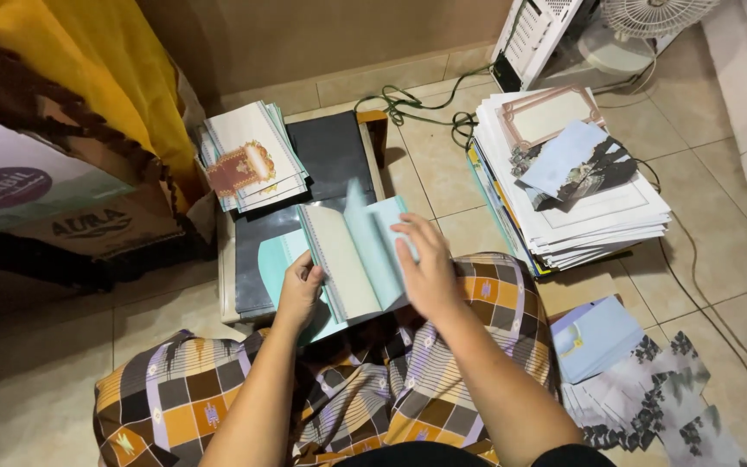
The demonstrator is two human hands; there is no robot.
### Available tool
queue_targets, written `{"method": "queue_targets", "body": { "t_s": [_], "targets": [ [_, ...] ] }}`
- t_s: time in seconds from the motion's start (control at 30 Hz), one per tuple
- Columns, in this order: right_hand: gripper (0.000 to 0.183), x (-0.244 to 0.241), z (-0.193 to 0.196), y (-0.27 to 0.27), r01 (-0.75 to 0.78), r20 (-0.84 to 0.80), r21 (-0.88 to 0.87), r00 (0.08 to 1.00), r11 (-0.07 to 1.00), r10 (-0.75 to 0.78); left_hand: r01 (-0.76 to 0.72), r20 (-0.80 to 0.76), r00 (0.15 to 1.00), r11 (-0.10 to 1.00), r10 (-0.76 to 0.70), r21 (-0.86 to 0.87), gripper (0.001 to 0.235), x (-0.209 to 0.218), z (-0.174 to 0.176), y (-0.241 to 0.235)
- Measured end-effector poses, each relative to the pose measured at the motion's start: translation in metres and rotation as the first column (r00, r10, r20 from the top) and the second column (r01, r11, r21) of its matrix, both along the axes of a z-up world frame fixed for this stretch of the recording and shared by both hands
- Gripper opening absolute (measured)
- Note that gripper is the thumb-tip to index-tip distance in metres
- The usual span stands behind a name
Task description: Inserting individual printed cards into plastic sleeves within a light blue folder.
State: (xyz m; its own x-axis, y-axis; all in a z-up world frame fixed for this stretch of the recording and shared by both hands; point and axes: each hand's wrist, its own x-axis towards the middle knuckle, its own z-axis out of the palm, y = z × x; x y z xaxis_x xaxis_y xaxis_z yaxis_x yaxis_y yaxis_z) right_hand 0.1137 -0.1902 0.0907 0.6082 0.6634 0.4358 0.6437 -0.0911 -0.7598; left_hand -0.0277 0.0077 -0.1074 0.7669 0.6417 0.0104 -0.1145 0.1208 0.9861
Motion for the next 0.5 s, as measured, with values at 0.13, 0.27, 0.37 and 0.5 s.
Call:
{"method": "queue_targets", "body": {
  "t_s": [0.13,0.27,0.37,0.5],
  "targets": [
    [0.035,-0.025,0.01,0.002,-0.151,-0.019,0.033,0.988,0.988,0.151,-0.004,0.0,1.0,1.0,0.004,-0.013,0.073,0.004,0.012,-0.002],
    [0.017,-0.03,0.0,0.002,0.02,0.343,-0.151,0.939,0.988,0.033,-0.026,-0.068,0.997,1.0,0.025,-0.008,0.054,0.003,0.043,-0.007],
    [0.012,-0.031,0.006,-0.002,0.21,0.436,-0.204,0.894,0.956,-0.103,-0.064,-0.102,0.993,0.994,0.055,-0.088,0.039,0.003,0.04,-0.005],
    [0.014,-0.029,0.014,-0.002,0.208,0.376,-0.202,0.919,0.957,-0.12,-0.084,-0.103,0.992,0.983,0.068,-0.163,0.022,0.004,0.069,-0.015]
  ]
}}
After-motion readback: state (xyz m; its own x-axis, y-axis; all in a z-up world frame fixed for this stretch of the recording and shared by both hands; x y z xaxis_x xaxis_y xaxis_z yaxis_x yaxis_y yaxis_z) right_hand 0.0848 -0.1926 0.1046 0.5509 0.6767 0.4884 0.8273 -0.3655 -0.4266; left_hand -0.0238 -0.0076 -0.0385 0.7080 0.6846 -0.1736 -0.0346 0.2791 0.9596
